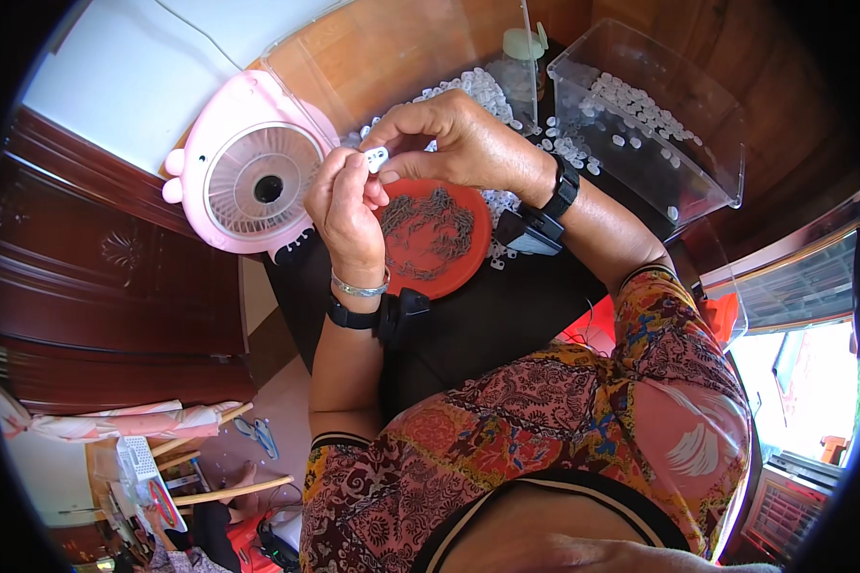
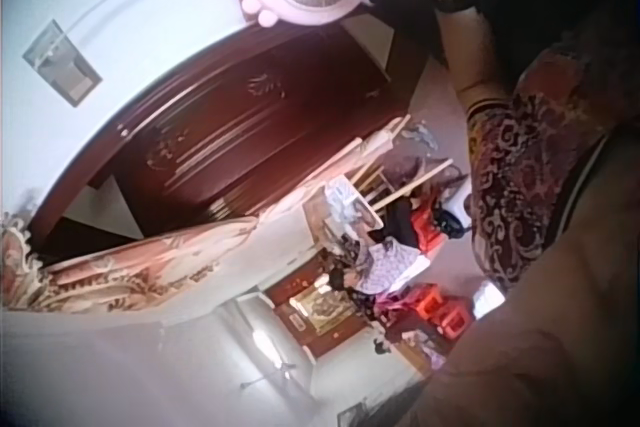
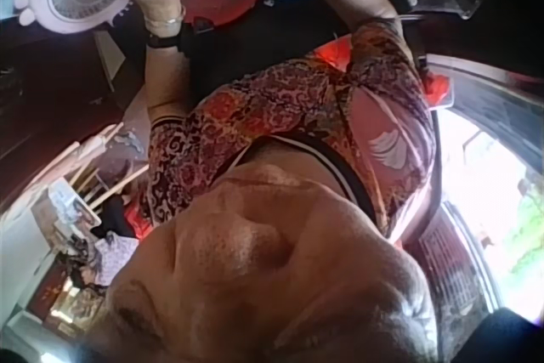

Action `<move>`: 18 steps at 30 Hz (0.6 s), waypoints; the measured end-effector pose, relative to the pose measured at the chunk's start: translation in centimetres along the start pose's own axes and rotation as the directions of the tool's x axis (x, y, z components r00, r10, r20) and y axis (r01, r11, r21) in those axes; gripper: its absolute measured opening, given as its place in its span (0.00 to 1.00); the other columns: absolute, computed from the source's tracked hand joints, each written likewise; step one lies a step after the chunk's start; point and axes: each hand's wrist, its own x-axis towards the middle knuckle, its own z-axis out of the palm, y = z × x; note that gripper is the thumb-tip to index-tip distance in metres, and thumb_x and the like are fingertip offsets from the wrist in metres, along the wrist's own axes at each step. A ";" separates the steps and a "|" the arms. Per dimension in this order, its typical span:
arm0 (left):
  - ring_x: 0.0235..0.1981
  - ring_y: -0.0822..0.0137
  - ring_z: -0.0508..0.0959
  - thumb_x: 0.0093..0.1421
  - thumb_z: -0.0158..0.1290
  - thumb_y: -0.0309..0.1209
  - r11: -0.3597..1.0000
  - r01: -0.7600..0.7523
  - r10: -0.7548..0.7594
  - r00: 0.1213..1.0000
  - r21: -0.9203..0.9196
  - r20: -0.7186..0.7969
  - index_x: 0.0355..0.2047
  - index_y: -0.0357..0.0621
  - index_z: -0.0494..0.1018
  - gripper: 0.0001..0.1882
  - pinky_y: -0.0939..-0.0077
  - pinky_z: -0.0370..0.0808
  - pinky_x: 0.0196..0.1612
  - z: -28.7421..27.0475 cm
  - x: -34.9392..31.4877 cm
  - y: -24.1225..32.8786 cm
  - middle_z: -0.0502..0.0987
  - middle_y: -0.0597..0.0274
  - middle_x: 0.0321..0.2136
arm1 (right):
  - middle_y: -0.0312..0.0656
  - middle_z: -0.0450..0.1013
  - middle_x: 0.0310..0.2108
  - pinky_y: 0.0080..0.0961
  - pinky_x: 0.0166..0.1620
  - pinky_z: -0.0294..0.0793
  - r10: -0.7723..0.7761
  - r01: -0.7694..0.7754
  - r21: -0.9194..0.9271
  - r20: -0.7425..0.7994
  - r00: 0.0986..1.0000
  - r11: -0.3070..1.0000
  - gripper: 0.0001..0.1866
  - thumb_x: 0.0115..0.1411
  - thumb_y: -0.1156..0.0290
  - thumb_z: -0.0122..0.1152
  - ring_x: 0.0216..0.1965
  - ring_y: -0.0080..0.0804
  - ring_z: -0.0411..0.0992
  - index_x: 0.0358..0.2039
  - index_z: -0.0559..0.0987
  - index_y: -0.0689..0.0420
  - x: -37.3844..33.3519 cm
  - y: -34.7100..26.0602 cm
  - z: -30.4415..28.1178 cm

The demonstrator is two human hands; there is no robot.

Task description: Inspecting and sorting small circular white plastic components on a work table.

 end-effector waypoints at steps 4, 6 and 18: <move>0.15 0.80 0.63 0.60 0.45 0.33 0.999 -0.044 0.045 0.999 0.028 -0.012 0.20 0.39 0.67 0.13 0.87 0.59 0.18 0.1 0.0 0.1 0.64 0.70 0.14 | 0.39 0.77 0.31 0.22 0.38 0.75 0.108 -0.112 0.092 0.046 0.993 0.989 0.15 0.48 0.72 0.69 0.33 0.28 0.76 0.37 0.79 0.60 0.1 -1.0 -0.1; 0.15 0.80 0.63 0.60 0.46 0.32 0.998 -0.060 0.060 0.998 0.025 -0.010 0.20 0.39 0.67 0.13 0.87 0.59 0.19 -0.1 0.0 0.0 0.65 0.70 0.15 | 0.39 0.77 0.30 0.22 0.38 0.76 0.112 -0.115 0.076 0.044 0.993 0.991 0.15 0.48 0.72 0.69 0.33 0.28 0.76 0.37 0.79 0.60 0.1 -1.0 0.0; 0.17 0.77 0.62 0.59 0.42 0.30 0.994 -0.106 0.107 0.993 -0.033 0.049 0.19 0.39 0.66 0.13 0.84 0.57 0.22 -0.1 -0.2 1.0 0.63 0.67 0.14 | 0.42 0.74 0.24 0.28 0.28 0.73 -0.217 0.175 -0.271 -0.133 0.967 0.946 0.12 0.48 0.68 0.68 0.25 0.35 0.75 0.32 0.78 0.58 -0.6 -3.0 -1.5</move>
